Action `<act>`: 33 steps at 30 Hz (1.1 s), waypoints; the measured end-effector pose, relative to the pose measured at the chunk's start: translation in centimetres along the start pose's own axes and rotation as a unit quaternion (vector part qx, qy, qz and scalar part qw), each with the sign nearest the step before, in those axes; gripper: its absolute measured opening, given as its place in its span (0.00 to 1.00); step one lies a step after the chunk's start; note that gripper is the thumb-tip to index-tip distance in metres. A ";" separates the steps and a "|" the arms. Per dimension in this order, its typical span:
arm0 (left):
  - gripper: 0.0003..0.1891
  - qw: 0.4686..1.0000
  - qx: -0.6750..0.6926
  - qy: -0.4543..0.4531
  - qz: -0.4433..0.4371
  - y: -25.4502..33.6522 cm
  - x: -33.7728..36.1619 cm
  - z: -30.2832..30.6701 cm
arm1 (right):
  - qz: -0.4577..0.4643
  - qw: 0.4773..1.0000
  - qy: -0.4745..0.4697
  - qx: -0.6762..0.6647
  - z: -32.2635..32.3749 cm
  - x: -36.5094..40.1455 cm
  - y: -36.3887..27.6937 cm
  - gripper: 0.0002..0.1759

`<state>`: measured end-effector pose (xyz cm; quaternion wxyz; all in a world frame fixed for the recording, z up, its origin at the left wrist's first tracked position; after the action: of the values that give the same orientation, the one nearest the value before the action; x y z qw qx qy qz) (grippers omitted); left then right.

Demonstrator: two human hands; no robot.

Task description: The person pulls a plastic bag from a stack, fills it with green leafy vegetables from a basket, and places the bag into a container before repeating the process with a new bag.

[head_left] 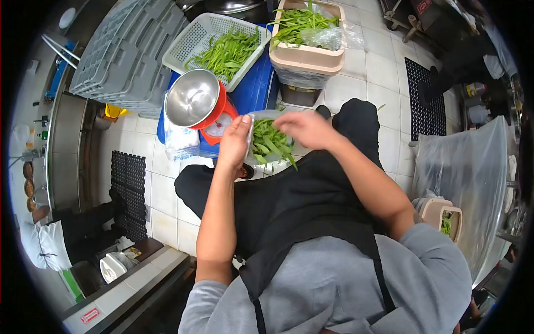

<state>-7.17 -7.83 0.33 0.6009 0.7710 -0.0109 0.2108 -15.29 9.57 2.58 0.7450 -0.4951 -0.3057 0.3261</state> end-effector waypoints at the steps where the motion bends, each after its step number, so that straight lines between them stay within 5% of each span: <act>1: 0.16 1.000 0.022 0.000 0.002 0.9 0.2 -0.2 | -0.020 0.996 0.087 -0.009 1.8 0.6 1.3 0.29; 5: 0.16 0.996 0.082 -0.045 -0.001 0.8 -0.3 -1.2 | -0.173 0.979 0.078 0.080 0.7 0.7 5.7 0.46; 9: 0.18 0.997 0.065 -0.047 0.016 2.0 1.4 -2.5 | -0.186 0.973 0.081 0.112 1.1 -2.9 6.5 0.23; 10: 0.15 0.996 0.078 -0.031 0.005 1.8 1.5 -2.0 | -0.078 0.966 0.131 0.209 1.9 -3.1 4.3 0.13; 12: 0.13 0.965 -0.261 -0.002 0.016 2.7 3.0 -1.1 | -0.081 0.940 0.115 0.310 3.7 -2.5 2.0 0.09; 14: 0.12 0.862 -0.506 0.005 -0.019 1.8 3.3 0.2 | -0.081 0.920 0.047 0.381 4.5 -2.0 1.4 0.09; 16: 0.10 0.835 -0.549 0.014 -0.035 -1.2 3.2 1.6 | -0.085 0.888 -0.030 0.451 4.5 -1.4 1.5 0.11; 22: 0.11 0.774 -0.632 0.020 0.012 -1.8 2.4 1.7 | -0.071 0.924 -0.085 0.365 4.9 -0.3 -0.5 0.16; 25: 0.15 0.764 -0.636 0.056 -0.098 1.5 3.8 -1.4 | -0.041 0.948 -0.113 0.296 3.6 0.2 -2.0 0.16; 31: 0.09 0.902 -0.405 -0.031 -0.144 -1.9 -0.7 -3.3 | -0.020 0.937 -0.040 0.346 5.5 0.5 -3.9 0.13; 33: 0.09 0.907 -0.395 -0.034 -0.139 -1.6 0.1 -4.1 | -0.027 0.960 -0.011 0.277 6.7 1.3 -4.0 0.11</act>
<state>-7.95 -3.53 -0.29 0.8787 0.4710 -0.0067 0.0769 -18.97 13.00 8.69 0.8579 -0.2573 -0.2252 0.3835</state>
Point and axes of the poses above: each hand's wrist, its own x-axis away from the middle knuckle, its own z-axis out of the back of the hand, y = z × x, the point moved 6 cm from there along -x, towards the middle knuckle, and after that the axes turned 2 degrees about -y, right-handed, at the moved point
